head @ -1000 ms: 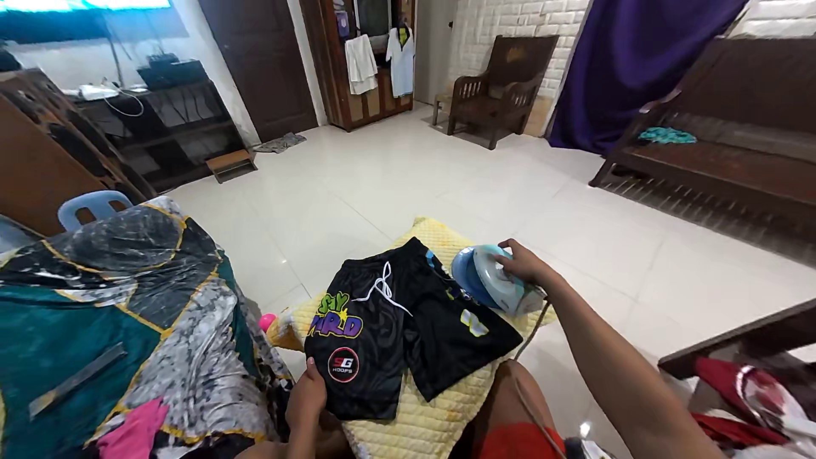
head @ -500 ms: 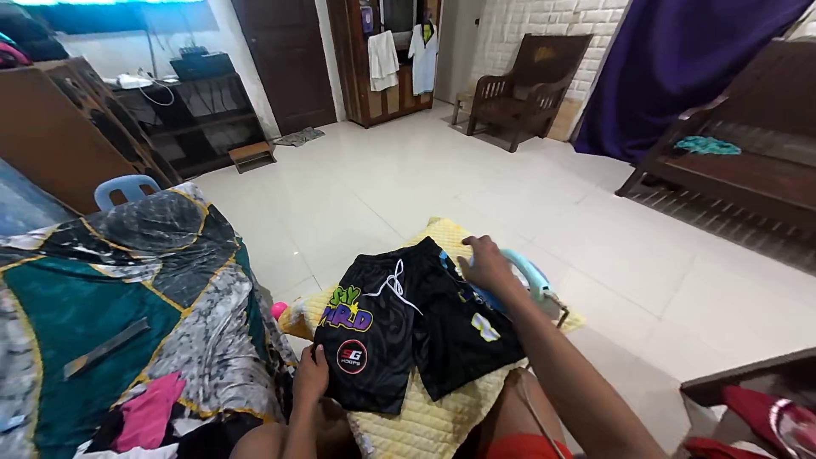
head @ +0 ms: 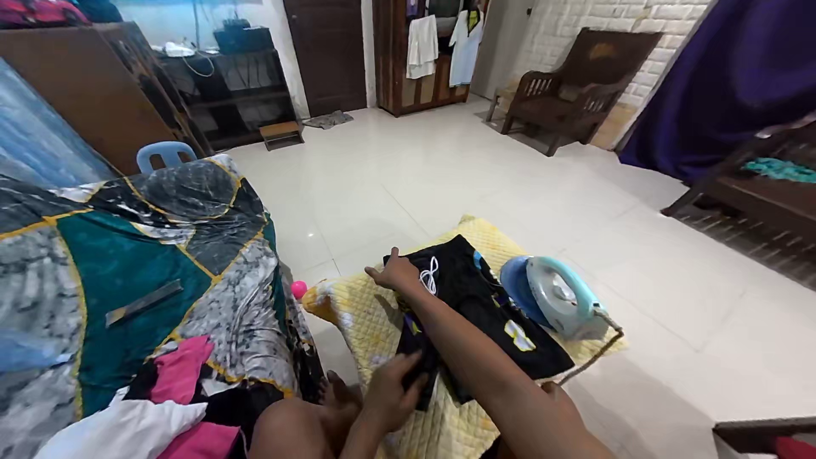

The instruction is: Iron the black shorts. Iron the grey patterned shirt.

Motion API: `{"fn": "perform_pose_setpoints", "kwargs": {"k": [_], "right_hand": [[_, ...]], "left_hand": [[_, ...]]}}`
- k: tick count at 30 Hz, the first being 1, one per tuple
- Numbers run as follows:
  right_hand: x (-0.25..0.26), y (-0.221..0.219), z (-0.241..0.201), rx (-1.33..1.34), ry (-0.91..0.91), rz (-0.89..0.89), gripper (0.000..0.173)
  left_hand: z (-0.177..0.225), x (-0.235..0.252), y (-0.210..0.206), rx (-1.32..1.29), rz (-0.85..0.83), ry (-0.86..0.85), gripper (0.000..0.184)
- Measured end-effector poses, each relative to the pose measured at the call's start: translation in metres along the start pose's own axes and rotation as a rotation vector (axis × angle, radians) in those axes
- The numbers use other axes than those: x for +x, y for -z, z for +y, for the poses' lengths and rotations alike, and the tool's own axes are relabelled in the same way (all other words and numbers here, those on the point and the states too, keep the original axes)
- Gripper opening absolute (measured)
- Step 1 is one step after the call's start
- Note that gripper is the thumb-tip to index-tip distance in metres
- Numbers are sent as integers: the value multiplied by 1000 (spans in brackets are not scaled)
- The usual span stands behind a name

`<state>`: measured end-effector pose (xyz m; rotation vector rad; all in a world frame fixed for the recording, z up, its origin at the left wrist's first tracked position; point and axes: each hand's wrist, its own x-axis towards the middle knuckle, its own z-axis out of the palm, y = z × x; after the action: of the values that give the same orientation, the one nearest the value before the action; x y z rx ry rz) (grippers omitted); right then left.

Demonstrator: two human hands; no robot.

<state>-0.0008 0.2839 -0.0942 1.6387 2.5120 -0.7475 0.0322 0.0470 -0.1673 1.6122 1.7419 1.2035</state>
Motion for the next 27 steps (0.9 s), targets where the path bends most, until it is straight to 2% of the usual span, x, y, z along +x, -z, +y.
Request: {"fn": "perform_pose_setpoints", "kwargs": {"k": [2, 4, 6, 8, 10, 12, 15, 19, 22, 24, 26, 27], "right_hand": [[6, -12, 0, -75, -12, 17, 97], [5, -8, 3, -131, 1, 25, 72], [-1, 14, 3, -150, 33, 55, 57], [-12, 53, 2, -124, 81, 75, 54], [-27, 100, 4, -61, 143, 68, 46], [-43, 151, 7, -8, 246, 55, 37], [-84, 223, 2, 59, 423, 38, 26], [-155, 296, -14, 81, 694, 85, 13], [-191, 331, -17, 50, 913, 131, 16], [-202, 350, -13, 48, 1066, 145, 14], [-205, 368, -5, 27, 1155, 158, 13], [-205, 377, 1, 3, 1183, 179, 13]], "left_hand": [[3, 1, -12, 78, -152, -82, 44], [0, 4, -7, 52, -182, -130, 46], [-3, 5, 12, -33, -101, -113, 42], [-7, 9, 37, -74, 49, -32, 35], [-6, 16, 65, -35, 181, 84, 32], [5, 30, 93, 46, 261, 104, 33], [46, 57, 130, 190, 263, 15, 44], [110, 105, 166, 291, 247, -215, 73], [133, 137, 181, 336, 192, -405, 87], [144, 148, 186, 368, 89, -406, 73], [149, 152, 192, 360, 1, -393, 49], [151, 152, 197, 361, -33, -371, 43]]}}
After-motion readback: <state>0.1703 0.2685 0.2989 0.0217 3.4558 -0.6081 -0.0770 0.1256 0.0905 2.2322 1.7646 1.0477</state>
